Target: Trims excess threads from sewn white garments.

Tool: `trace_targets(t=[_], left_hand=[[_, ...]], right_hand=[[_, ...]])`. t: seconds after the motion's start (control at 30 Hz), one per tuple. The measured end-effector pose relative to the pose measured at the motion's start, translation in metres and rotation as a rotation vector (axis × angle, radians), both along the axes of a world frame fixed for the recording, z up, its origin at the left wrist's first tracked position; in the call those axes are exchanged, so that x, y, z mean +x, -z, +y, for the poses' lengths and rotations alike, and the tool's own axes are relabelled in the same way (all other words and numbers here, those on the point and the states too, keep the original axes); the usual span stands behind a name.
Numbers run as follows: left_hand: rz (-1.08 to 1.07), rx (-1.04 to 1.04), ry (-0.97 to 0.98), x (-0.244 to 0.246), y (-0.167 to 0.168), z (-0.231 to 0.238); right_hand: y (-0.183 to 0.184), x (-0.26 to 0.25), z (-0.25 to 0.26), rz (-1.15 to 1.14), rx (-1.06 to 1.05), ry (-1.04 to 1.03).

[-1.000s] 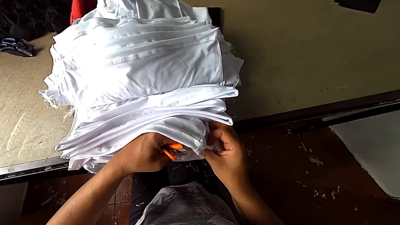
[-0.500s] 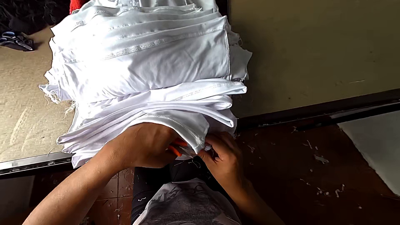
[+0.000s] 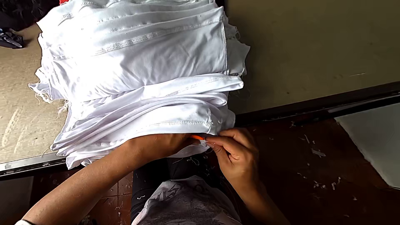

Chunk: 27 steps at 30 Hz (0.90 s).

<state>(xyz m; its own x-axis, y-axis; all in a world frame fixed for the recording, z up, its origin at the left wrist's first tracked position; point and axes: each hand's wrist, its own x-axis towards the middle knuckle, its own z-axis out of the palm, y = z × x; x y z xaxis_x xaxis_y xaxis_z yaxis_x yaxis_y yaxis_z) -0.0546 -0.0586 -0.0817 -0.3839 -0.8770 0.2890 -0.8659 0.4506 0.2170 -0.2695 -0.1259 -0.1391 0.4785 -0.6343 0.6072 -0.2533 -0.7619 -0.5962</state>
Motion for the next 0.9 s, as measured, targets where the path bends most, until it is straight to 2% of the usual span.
trace_targets(t=[0.1,0.23,0.4,0.63,0.9], left_hand=[[-0.079,-0.073,0.012,0.003,-0.002,0.005],[-0.035,-0.006,0.074,0.001,-0.010,0.004],[-0.150,-0.072,0.051,-0.004,-0.027,0.002],[-0.256,0.025,0.054,-0.008,-0.036,-0.005],[-0.201,-0.046,0.035,-0.009,-0.029,-0.008]], right_hand=[[-0.001,-0.003,-0.006,-0.052,0.107,-0.154],[-0.005,-0.002,-0.011,-0.094,0.172,-0.291],[-0.012,-0.007,-0.018,-0.005,0.139,-0.313],[-0.021,-0.007,-0.025,0.087,0.104,-0.343],[-0.025,-0.001,-0.029,0.156,-0.004,-0.316]])
